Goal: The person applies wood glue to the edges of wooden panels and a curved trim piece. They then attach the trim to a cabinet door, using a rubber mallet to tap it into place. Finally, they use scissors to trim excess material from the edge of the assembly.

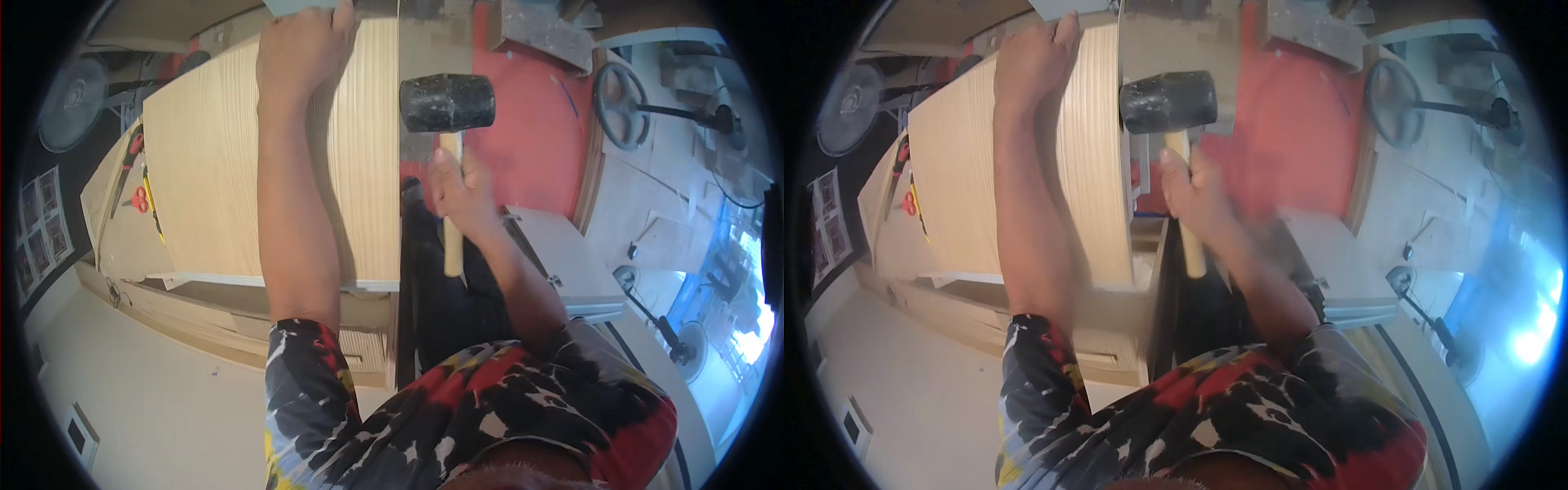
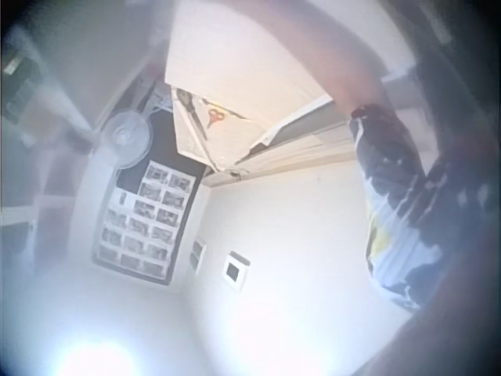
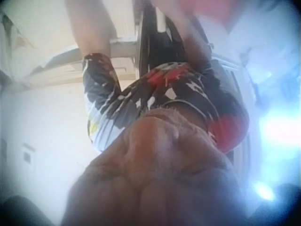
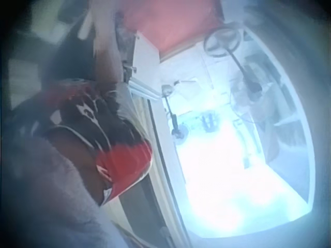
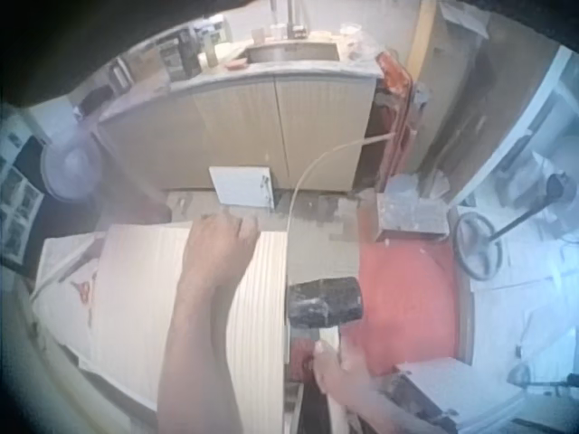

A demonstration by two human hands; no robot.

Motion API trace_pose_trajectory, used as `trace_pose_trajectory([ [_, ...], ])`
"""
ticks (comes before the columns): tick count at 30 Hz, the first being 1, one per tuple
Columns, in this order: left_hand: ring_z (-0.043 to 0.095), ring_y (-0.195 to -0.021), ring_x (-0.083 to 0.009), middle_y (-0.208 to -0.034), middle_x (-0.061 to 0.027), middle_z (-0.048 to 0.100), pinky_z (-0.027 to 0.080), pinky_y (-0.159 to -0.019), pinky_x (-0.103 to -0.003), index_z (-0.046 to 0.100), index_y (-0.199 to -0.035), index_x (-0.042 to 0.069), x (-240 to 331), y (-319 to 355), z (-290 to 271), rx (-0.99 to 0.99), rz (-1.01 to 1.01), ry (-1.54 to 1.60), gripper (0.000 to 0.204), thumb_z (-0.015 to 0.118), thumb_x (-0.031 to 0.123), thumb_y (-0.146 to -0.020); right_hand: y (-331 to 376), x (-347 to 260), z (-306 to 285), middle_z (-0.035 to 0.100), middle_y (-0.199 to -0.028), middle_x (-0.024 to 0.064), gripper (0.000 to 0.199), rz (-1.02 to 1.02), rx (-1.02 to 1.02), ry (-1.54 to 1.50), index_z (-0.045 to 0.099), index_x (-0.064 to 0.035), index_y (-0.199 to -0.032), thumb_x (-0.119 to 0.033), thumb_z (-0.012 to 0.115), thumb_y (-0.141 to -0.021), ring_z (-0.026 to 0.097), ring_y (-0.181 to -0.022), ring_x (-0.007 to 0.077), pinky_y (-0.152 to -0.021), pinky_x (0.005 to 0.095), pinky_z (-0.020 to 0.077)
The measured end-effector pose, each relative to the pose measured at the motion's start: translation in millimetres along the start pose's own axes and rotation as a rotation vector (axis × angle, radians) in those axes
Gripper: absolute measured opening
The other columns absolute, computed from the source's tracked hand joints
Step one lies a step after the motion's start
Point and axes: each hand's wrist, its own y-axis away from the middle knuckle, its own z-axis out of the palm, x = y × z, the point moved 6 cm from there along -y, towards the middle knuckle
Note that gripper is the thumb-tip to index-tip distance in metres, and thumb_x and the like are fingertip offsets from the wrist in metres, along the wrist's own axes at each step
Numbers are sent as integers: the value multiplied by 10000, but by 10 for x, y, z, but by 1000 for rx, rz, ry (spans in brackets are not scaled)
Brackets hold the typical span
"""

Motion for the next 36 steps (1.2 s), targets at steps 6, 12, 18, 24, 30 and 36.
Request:
trace_pose_trajectory([
  [6,649,-974,-463,-946,-319,667,461,-955,-517,721,-878,-56,124,3,-56,38,89,20,486,437,334,-941,258,13,73,498,-579,4,310,-135,30,113,492,-56,-831,-245,444,-1071,460,-469,71,-453,252,383],
  [12,640,-987,-471,-966,-321,659,475,-923,-529,702,-931,-69,79,21,-102,103,2,90,478,446,334,-936,454,-8,69,476,-555,0,320,-84,-50,36,487,-47,-877,-287,427,-1081,454,-457,63,-438,228,361],
  [18,641,-1002,-473,-979,-335,657,476,-932,-515,701,-961,-85,114,46,-182,105,-46,105,501,467,358,-942,738,433,123,517,-691,4,191,0,-107,-27,537,-31,-995,-210,501,-1050,473,-588,64,-534,238,413],
  [24,643,-1008,-482,-974,-352,650,476,-929,-507,702,-914,-103,-59,-16,-68,163,-24,-44,515,490,365,-945,1086,602,197,483,-651,-13,190,-246,-62,-128,479,-47,-983,-214,452,-1070,433,-497,67,-446,243,367],
  [30,666,-1005,-456,-939,-359,649,476,-907,-500,688,-950,-102,145,47,-129,134,-96,154,539,472,392,-967,1409,788,240,496,-684,-20,186,-373,-42,138,504,-43,-1001,-207,447,-1067,435,-542,43,-491,223,369],
  [36,657,-1027,-456,-990,-337,664,467,-922,-499,695,-1003,-70,-51,-71,-38,119,-40,114,563,478,448,-968,1631,1068,288,579,-692,73,202,-228,-58,-78,548,30,-954,-159,614,-980,548,-578,135,-541,319,441],
])
